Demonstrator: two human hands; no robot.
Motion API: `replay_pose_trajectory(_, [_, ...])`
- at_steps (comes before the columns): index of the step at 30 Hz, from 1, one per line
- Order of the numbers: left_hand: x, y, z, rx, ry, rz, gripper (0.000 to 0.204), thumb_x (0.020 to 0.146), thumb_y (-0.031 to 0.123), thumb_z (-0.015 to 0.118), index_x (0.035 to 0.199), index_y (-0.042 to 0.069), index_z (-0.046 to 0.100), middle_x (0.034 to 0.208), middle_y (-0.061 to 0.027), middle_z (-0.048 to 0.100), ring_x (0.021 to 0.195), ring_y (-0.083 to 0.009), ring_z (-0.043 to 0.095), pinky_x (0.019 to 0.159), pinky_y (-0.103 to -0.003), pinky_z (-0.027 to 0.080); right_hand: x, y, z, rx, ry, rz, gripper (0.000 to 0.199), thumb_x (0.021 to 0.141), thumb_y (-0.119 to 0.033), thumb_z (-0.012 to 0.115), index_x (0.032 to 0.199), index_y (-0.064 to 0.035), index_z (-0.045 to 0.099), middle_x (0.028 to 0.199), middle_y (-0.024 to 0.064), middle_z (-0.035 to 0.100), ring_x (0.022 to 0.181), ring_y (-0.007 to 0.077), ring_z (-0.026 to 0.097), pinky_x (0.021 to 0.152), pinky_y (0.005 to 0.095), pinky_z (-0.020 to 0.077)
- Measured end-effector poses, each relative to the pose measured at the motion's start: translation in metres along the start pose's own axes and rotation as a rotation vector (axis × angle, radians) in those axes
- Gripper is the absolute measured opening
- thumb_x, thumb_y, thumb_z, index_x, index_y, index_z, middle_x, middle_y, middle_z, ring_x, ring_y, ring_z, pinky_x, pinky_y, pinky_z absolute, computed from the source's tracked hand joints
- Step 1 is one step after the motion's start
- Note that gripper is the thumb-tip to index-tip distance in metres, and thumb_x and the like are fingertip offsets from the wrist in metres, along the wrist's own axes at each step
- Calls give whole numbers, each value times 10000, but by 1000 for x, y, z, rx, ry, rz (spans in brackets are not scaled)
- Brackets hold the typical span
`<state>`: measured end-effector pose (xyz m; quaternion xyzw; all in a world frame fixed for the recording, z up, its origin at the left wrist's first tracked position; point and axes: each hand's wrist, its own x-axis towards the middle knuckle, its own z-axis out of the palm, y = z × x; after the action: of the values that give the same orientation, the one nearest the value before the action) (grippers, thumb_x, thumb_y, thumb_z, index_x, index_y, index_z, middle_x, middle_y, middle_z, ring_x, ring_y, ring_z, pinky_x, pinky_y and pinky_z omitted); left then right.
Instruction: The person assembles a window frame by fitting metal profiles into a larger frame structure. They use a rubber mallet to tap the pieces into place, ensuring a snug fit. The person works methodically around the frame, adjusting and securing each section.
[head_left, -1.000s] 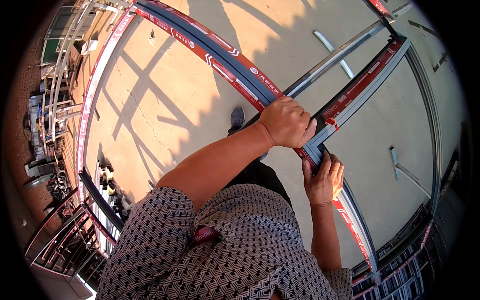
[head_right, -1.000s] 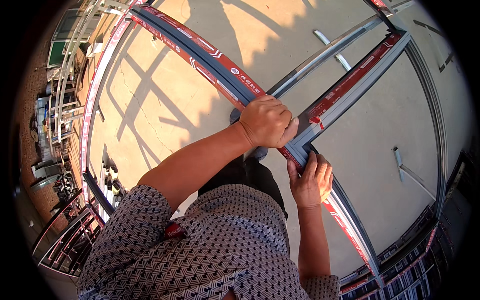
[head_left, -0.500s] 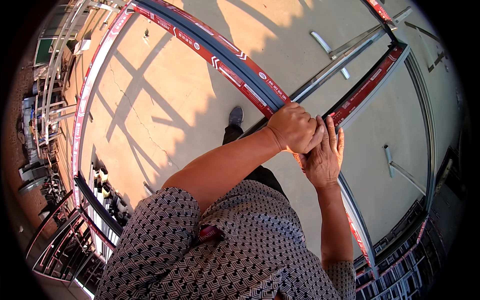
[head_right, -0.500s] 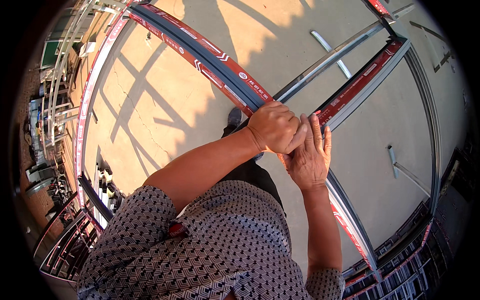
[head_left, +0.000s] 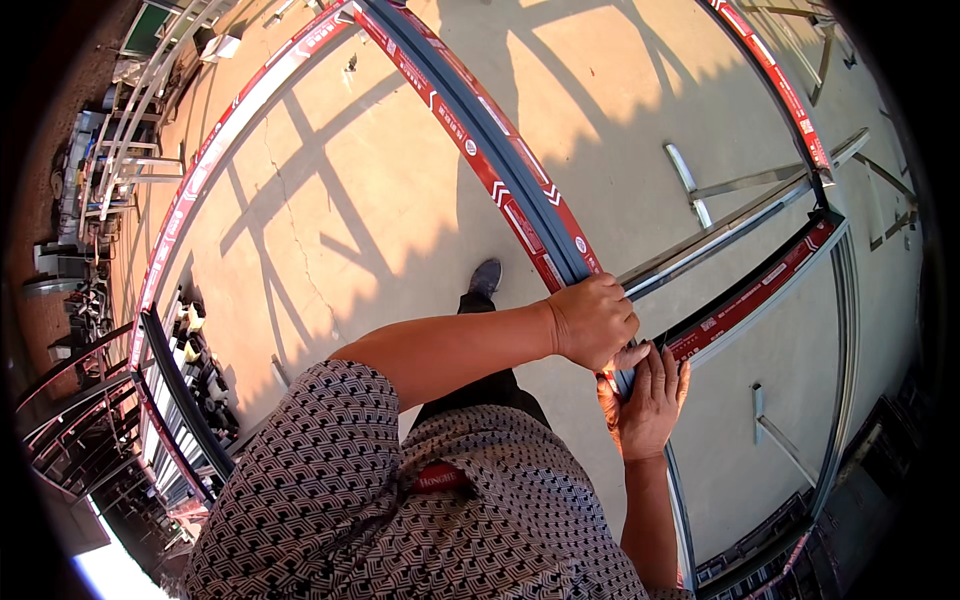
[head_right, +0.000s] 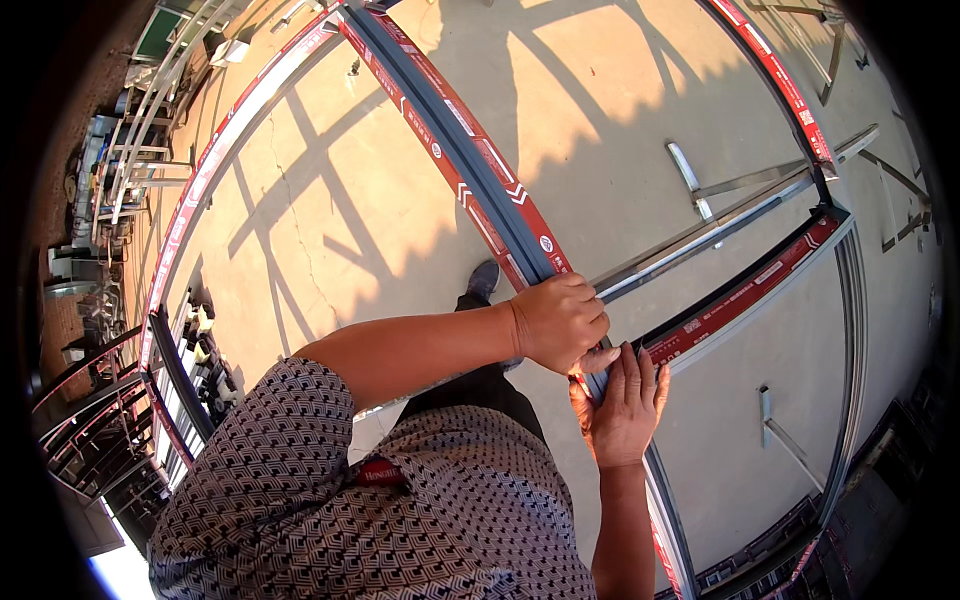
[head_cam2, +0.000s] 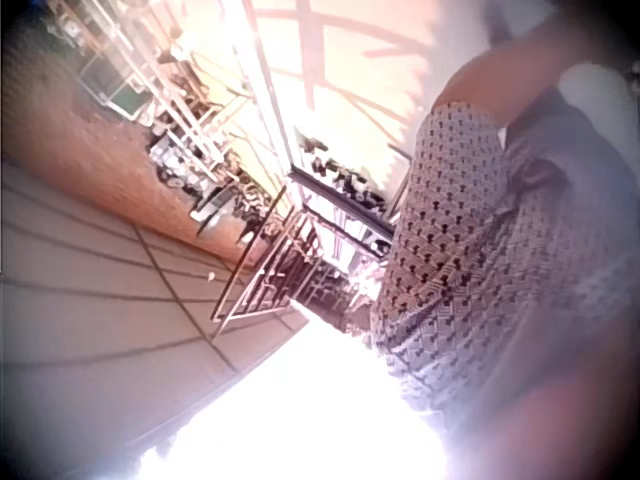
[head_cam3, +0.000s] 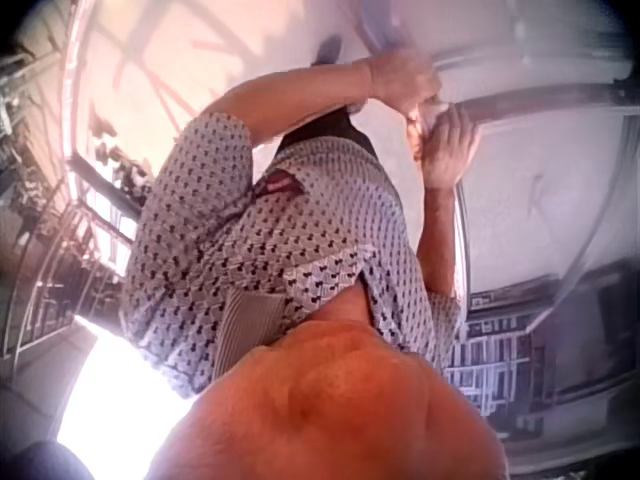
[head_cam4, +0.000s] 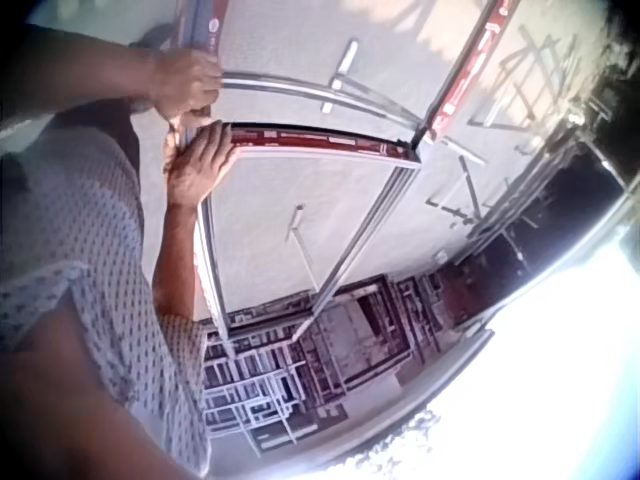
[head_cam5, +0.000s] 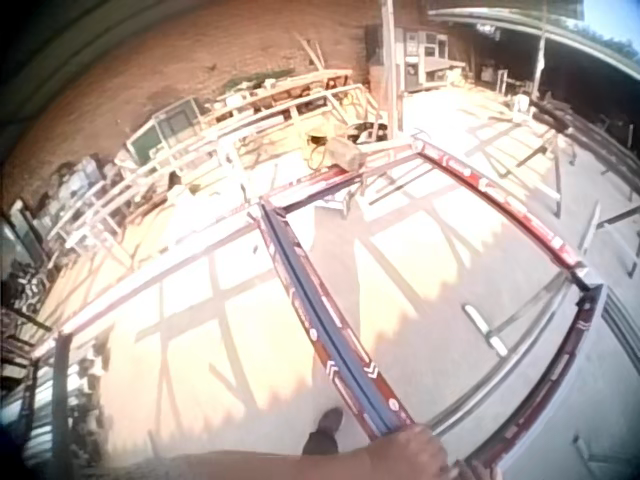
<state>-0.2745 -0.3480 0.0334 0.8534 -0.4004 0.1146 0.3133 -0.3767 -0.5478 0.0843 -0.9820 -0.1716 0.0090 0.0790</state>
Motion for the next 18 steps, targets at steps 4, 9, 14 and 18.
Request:
replay_pose_trajectory(4, [2,-49,-42,41,-39,-8,445,916,443,713,678,68,684,661,-79,645,666,-270,658,731,-374,520,-1,0,0,-15,-9,5,734,963,-539,720,1411,36,634,1457,141,648,1409,376,559,1278,609,290])
replay_pose_trajectory(9, [-1,-116,-93,165,-113,-63,406,883,426,737,691,71,693,663,-81,651,673,-279,668,772,-388,562,-6,-2,-1,-28,-26,5,730,961,-528,724,1403,49,645,1470,150,647,1409,374,561,1280,604,287])
replay_pose_trajectory(14, [-3,-122,-92,137,-34,-43,304,842,332,756,715,69,669,674,-77,641,669,-271,677,685,-376,572,-4,0,5,-42,-19,-14,698,975,-529,720,1376,37,650,1456,137,657,1409,352,549,1275,612,292])
replay_pose_trajectory(18, [-4,-123,-93,145,-19,-36,297,867,336,742,791,54,695,780,-87,707,758,-276,721,750,-392,591,-1,-3,-4,-26,-38,14,703,936,-494,775,1372,48,669,1473,132,647,1417,346,545,1268,600,306])
